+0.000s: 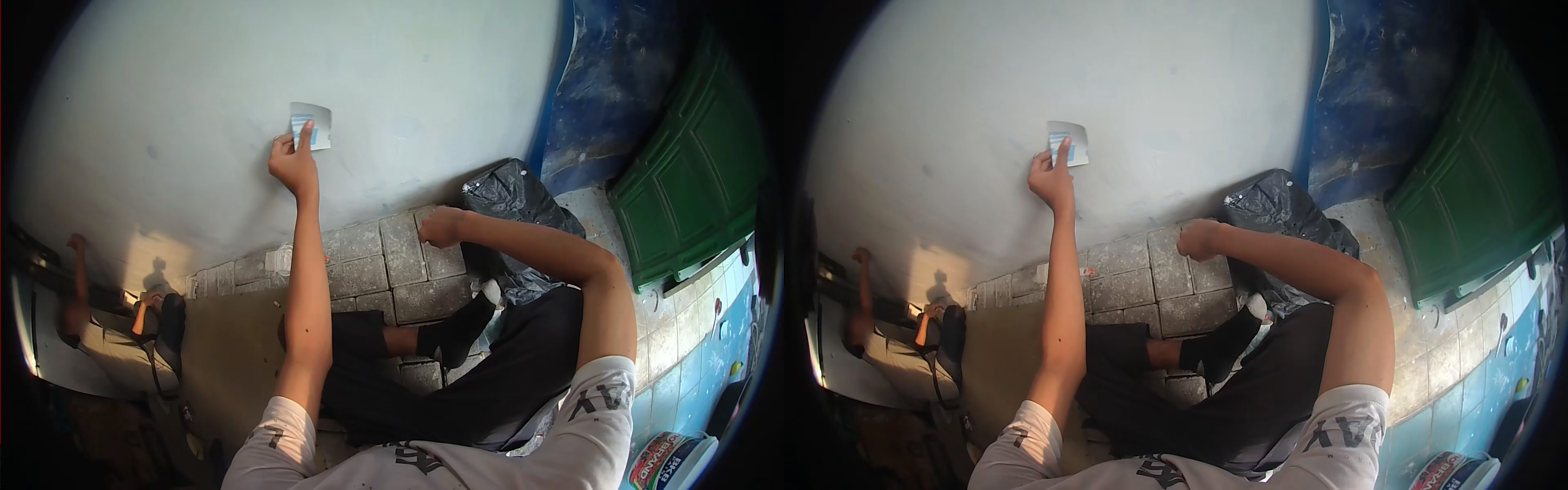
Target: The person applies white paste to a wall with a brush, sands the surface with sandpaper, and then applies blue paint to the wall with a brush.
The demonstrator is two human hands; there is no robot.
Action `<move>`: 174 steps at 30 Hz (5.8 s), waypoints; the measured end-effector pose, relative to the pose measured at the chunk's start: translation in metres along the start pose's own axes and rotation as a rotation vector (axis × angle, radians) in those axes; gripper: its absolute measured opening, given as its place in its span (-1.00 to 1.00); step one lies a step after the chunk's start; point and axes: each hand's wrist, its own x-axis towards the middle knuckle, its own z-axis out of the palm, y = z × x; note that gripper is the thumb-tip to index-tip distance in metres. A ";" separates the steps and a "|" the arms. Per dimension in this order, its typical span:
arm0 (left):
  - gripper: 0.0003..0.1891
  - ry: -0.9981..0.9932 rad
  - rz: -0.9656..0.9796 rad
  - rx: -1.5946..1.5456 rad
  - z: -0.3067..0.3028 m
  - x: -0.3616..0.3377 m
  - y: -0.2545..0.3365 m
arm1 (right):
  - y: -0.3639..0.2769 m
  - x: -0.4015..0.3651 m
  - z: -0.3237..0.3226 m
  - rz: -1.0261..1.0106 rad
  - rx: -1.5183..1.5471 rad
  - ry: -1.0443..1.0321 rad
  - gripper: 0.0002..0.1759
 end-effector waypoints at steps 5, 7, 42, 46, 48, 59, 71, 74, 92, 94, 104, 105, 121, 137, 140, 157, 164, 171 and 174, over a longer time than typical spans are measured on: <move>-0.62 0.074 -0.180 -0.064 -0.004 -0.002 0.016 | 0.002 0.005 0.013 0.002 0.004 -0.037 -0.75; -0.59 -0.156 -0.180 0.027 -0.002 -0.007 0.019 | 0.002 0.008 0.019 0.019 0.015 -0.097 -0.76; -0.71 -0.119 -0.034 -0.026 -0.014 0.025 0.029 | 0.003 0.006 0.032 0.035 0.046 -0.267 -0.72; -0.67 -0.068 -0.141 -0.231 -0.016 0.025 0.026 | 0.005 0.014 0.035 0.009 0.005 -0.367 -0.70; -0.68 -0.144 -0.130 -0.077 -0.015 0.020 0.024 | 0.006 0.011 0.034 0.000 0.023 -0.346 -0.70; -0.69 -0.172 -0.302 -0.247 -0.012 0.008 0.019 | 0.002 0.014 0.037 -0.001 0.023 -0.347 -0.67; -0.64 -0.332 -0.359 -0.261 -0.009 -0.010 0.023 | 0.009 0.019 0.048 0.023 0.061 -0.344 -0.65; -0.60 -0.419 -0.252 -0.128 -0.013 -0.020 0.018 | 0.008 0.016 0.044 0.023 0.061 -0.351 -0.66; -0.66 -0.210 -0.170 -0.238 0.031 -0.023 0.031 | 0.001 0.009 0.032 0.045 0.070 -0.387 -0.61; -0.64 -0.229 -0.166 -0.136 0.029 -0.029 0.036 | -0.002 0.005 0.023 0.004 0.090 -0.359 -0.60; -0.63 0.040 -0.215 -0.199 0.023 -0.021 0.024 | 0.005 0.024 0.042 0.068 0.072 -0.389 -0.59; -0.63 -0.028 -0.198 -0.174 0.025 -0.025 0.026 | 0.002 0.022 0.038 0.060 0.075 -0.382 -0.59; -0.65 0.082 -0.433 -0.320 0.055 -0.055 0.019 | -0.001 0.012 0.032 0.087 0.108 -0.326 -0.61; -0.53 -0.164 -0.415 -0.296 0.019 -0.080 -0.006 | -0.021 0.012 -0.072 0.201 0.676 0.610 -0.51; -0.56 -0.206 -0.445 -0.330 0.009 -0.091 0.002 | -0.033 -0.002 -0.104 0.389 0.763 0.649 -0.43; -0.54 -0.616 -0.584 -0.440 0.014 -0.097 0.024 | -0.004 0.002 -0.103 0.259 -0.042 0.998 -0.19; -0.37 -0.585 -0.590 -0.468 0.010 -0.093 0.005 | 0.005 0.005 -0.112 0.350 -0.158 0.855 -0.20; -0.04 -0.734 -0.717 -1.027 -0.003 -0.091 -0.003 | -0.010 -0.005 -0.134 -0.007 -0.012 0.931 -0.17; -0.01 -0.734 -0.648 -1.039 -0.003 -0.094 -0.014 | -0.014 0.006 -0.126 -0.026 -0.047 0.914 -0.22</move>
